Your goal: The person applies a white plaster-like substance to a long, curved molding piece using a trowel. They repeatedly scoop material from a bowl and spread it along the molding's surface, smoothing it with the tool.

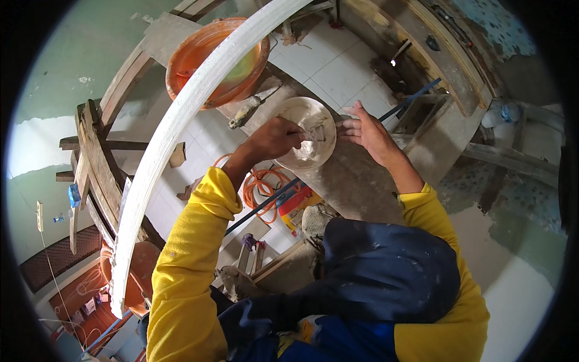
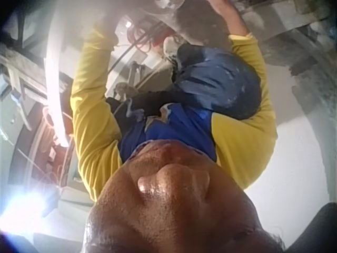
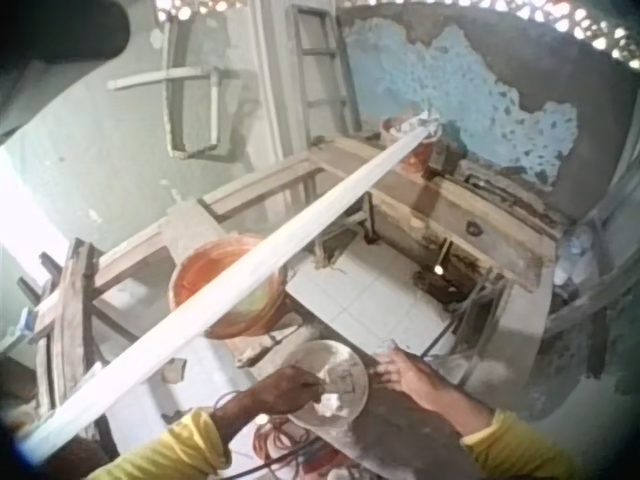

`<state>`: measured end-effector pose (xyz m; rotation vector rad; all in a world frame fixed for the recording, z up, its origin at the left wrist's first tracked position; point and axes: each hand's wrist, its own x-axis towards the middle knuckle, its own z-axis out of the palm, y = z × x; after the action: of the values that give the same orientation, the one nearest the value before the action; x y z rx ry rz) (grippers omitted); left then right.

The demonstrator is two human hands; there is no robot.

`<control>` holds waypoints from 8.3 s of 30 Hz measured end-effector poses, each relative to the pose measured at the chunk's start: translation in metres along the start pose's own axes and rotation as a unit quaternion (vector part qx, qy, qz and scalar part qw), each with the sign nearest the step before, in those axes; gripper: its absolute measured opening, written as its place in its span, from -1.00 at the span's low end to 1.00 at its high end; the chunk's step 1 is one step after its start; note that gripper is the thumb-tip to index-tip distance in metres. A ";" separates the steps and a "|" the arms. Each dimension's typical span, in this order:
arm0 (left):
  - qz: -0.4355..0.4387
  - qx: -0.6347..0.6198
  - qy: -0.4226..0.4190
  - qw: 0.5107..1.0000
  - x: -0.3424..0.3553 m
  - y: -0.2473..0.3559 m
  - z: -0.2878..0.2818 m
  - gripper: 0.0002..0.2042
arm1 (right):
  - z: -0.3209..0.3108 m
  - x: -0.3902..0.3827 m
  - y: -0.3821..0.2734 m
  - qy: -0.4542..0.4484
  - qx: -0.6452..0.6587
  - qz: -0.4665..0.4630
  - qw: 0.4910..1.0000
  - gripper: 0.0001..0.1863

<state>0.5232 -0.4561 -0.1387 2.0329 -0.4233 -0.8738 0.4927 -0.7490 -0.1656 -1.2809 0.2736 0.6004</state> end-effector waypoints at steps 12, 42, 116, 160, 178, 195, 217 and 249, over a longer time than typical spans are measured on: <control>0.050 -0.404 0.082 0.910 -0.154 -0.008 -0.032 -0.70 | 0.065 0.012 -0.057 0.190 -0.231 -0.322 0.898 -0.57; 0.134 -0.287 0.924 0.214 -0.558 -0.077 0.094 -0.72 | 0.426 0.050 -0.016 -0.453 0.208 -0.057 0.865 -0.42; -0.111 0.186 0.964 0.154 -0.553 -0.107 0.028 -0.65 | 0.449 0.003 -0.050 -0.439 0.180 -0.063 0.878 -0.37; -0.125 0.165 0.958 0.200 -0.537 -0.085 0.032 -0.55 | 0.463 -0.009 -0.057 -0.429 0.157 -0.081 0.886 -0.29; -0.165 0.258 0.924 0.227 -0.490 -0.062 0.017 -0.57 | 0.464 -0.002 -0.051 -0.434 0.140 -0.055 0.888 -0.29; -0.202 0.227 0.929 0.211 -0.548 -0.074 0.047 -0.59 | 0.465 0.006 -0.048 -0.432 0.130 -0.071 0.889 -0.26; -0.268 0.343 0.852 0.291 -0.499 -0.062 0.044 -0.50 | 0.470 0.007 -0.045 -0.444 0.126 -0.062 0.885 -0.28; -0.182 0.281 0.902 0.273 -0.481 -0.082 0.033 -0.50 | 0.472 -0.007 -0.039 -0.442 0.114 -0.057 0.888 -0.24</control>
<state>0.1621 -0.1508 -0.0144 2.2002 1.2476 1.9386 0.4459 -0.3088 0.0021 -0.6865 -0.4767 0.9552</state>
